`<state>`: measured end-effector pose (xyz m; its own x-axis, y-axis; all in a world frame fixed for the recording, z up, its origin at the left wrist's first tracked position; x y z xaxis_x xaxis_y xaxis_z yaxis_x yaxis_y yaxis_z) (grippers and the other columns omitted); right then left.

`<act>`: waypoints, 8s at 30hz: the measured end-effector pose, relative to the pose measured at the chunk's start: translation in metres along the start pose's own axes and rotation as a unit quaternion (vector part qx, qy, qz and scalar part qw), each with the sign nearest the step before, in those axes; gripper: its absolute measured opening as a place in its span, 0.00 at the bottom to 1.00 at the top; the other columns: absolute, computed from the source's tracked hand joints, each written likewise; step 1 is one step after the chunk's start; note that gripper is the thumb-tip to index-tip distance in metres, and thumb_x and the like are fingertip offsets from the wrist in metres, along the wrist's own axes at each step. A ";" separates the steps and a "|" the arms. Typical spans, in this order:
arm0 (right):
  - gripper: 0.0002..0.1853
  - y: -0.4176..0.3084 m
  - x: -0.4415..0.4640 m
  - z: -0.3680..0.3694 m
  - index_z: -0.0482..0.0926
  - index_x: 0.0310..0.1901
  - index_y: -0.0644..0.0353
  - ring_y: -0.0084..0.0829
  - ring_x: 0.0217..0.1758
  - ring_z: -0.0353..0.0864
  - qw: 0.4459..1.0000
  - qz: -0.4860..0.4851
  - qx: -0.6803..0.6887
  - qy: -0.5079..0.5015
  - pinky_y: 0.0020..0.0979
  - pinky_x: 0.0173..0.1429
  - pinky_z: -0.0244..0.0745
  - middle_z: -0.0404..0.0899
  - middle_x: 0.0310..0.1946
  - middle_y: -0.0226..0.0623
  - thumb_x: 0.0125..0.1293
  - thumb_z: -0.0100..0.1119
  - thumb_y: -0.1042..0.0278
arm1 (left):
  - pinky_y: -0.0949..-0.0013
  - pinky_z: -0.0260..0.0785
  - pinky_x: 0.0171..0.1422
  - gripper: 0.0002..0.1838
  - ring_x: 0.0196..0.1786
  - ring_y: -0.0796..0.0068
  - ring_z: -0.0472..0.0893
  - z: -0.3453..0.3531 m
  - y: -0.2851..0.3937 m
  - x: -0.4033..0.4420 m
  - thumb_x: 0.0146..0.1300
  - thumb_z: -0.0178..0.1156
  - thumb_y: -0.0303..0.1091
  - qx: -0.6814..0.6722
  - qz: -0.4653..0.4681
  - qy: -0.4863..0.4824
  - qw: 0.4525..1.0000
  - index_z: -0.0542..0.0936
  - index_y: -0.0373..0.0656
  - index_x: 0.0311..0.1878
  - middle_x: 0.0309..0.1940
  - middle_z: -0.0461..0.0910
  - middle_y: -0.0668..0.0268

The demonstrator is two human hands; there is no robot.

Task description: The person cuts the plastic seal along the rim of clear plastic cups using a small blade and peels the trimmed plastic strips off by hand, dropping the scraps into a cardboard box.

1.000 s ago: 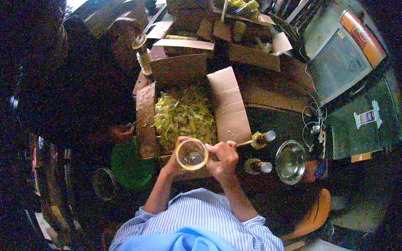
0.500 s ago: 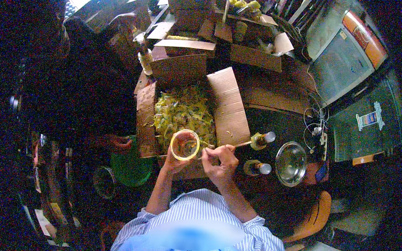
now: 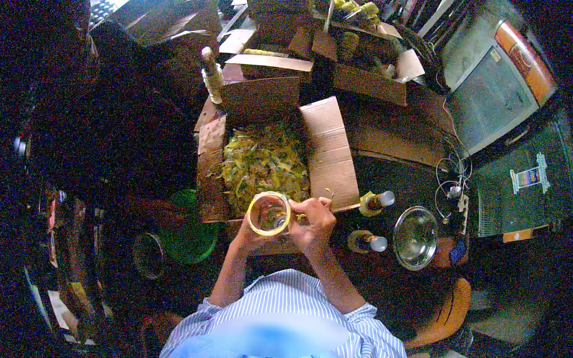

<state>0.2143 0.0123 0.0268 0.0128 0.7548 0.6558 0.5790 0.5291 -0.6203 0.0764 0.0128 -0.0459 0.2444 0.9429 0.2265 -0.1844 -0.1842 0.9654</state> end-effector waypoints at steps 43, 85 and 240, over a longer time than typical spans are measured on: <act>0.07 0.031 -0.004 -0.006 0.77 0.25 0.57 0.29 0.23 0.74 0.989 0.141 0.054 0.001 0.28 0.35 0.63 0.75 0.19 0.31 0.45 0.65 0.77 | 0.68 0.63 0.59 0.35 0.52 0.71 0.71 -0.004 0.019 0.010 0.33 0.72 0.27 0.062 -0.035 0.011 0.997 0.67 0.41 0.50 0.48 0.70 0.64; 0.09 -0.015 0.009 0.002 0.75 0.23 0.61 0.25 0.20 0.70 0.998 0.011 0.060 0.010 0.26 0.32 0.62 0.74 0.17 0.32 0.40 0.66 0.82 | 0.65 0.54 0.65 0.43 0.59 0.71 0.65 -0.007 0.020 0.005 0.40 0.69 0.30 -0.167 -0.052 0.035 0.984 0.55 0.43 0.60 0.53 0.66 0.64; 0.07 0.005 -0.004 0.006 0.76 0.27 0.57 0.28 0.28 0.79 0.993 0.108 0.001 0.037 0.25 0.39 0.67 0.81 0.29 0.35 0.46 0.66 0.76 | 0.64 0.60 0.62 0.44 0.56 0.69 0.69 -0.016 0.025 -0.007 0.39 0.74 0.45 -0.102 -0.018 -0.049 0.993 0.58 0.42 0.55 0.51 0.67 0.61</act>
<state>0.2126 0.0143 0.0184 0.1962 0.8203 0.5372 0.5543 0.3591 -0.7509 0.0546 0.0064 -0.0257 0.3439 0.9146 0.2127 -0.3605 -0.0805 0.9293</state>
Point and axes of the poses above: each hand's wrist, its own x-axis towards the middle knuckle, its own z-axis out of the palm, y = z × x, the point moved 3 cm from there along x, towards the middle knuckle
